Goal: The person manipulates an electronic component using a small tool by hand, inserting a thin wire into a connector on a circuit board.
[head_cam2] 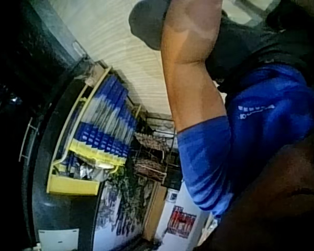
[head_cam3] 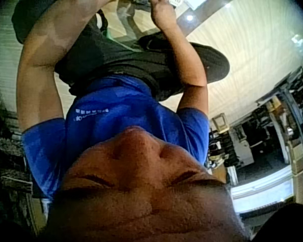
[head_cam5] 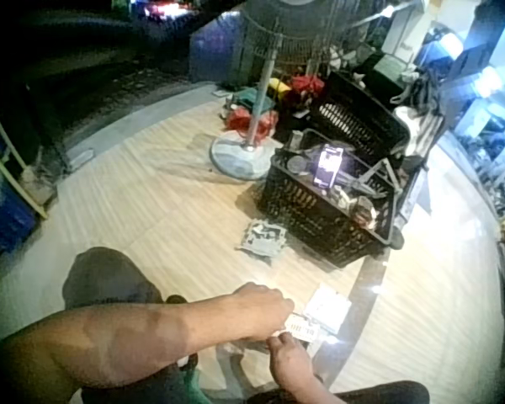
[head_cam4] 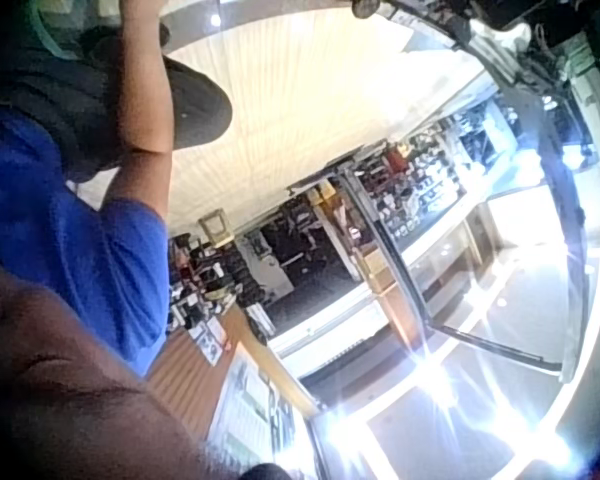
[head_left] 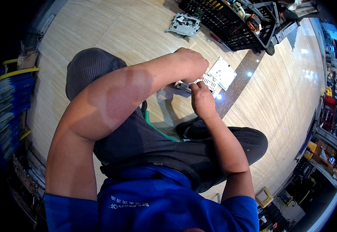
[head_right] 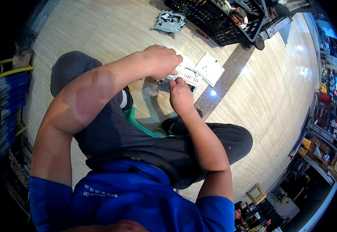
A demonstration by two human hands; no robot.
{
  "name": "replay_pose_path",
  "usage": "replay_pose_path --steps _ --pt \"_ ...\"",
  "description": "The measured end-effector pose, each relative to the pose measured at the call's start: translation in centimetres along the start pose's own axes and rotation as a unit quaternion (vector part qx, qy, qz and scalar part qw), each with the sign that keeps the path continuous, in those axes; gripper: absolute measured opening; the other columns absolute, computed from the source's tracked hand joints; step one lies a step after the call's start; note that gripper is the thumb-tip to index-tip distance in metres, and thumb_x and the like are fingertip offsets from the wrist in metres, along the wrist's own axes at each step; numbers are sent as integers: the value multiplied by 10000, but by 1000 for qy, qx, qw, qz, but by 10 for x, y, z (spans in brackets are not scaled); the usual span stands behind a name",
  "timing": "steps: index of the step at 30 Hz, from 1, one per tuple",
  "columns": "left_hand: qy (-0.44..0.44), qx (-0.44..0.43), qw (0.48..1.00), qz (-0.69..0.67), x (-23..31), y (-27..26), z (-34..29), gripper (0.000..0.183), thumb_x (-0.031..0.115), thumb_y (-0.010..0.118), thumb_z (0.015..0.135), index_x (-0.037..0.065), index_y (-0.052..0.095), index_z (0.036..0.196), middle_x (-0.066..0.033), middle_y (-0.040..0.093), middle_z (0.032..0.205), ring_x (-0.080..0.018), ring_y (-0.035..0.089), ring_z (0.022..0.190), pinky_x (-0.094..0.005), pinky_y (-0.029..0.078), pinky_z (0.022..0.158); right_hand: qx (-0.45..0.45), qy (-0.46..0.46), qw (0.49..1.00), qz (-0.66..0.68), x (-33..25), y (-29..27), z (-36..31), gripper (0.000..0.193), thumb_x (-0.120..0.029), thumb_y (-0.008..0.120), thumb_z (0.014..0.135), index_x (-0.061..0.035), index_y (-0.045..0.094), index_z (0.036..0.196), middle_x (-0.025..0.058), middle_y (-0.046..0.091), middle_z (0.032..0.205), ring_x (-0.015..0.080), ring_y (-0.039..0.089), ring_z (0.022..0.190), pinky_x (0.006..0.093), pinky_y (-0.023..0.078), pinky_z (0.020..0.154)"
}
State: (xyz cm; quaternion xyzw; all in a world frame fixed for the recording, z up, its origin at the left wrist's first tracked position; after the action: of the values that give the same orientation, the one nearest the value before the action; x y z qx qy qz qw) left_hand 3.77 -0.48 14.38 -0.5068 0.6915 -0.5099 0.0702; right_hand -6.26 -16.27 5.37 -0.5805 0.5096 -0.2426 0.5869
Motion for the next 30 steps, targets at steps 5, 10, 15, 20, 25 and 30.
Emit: replay_pose_path --steps 5,10,15,20,25,30 --pt "-4 -3 1000 0 1 0 0 370 303 668 923 26 626 1166 -193 668 1151 -347 648 1102 -447 523 919 2 -5 1000 4 1 1 0 200 -51 551 865 -22 639 1043 197 588 958 379 633 899 450 531 776" --pt "-9 -9 1000 4 2 0 0 374 302 667 924 28 624 1175 -191 668 1153 -345 647 1106 -445 523 923 5 -14 1000 -2 3 2 0 201 -44 545 862 -22 639 1039 196 588 955 376 633 895 449 530 773" --pt "-5 -9 1000 7 1 1 1 371 300 665 926 29 623 1175 -191 666 1154 -345 646 1106 -443 521 926 0 -5 1000 -23 3 4 -1 160 -70 539 873 -15 629 994 203 601 919 383 647 836 462 540 730" --pt "-4 -7 1000 1 2 -1 -1 366 296 665 924 28 624 1171 -190 666 1148 -347 647 1099 -446 520 923 -55 44 996 -45 3 6 -1 115 -78 525 874 -1 597 921 221 640 873 379 682 772 455 563 674" --pt "-2 -1 1000 -4 1 0 -1 368 299 665 923 27 624 1167 -191 667 1143 -351 648 1092 -449 520 919 -74 63 995 -27 2 6 0 129 -97 517 897 7 593 909 232 656 872 395 689 764 462 568 666" --pt "2 2 1000 -1 0 2 0 371 307 664 924 25 627 1161 -194 671 1135 -352 651 1087 -451 521 916 8 45 999 11 3 -3 1 103 -71 537 876 -5 602 922 221 625 881 391 665 804 475 548 721"
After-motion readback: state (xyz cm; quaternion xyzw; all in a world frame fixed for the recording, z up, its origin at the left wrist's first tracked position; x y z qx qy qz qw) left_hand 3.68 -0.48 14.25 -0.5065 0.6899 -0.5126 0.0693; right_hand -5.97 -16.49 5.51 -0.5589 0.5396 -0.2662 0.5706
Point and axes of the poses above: each hand's wrist, its own z-axis towards the middle knuckle, its own y-axis out of the palm, x = y × z, the point moved 1 cm from there along z, towards the middle knuckle
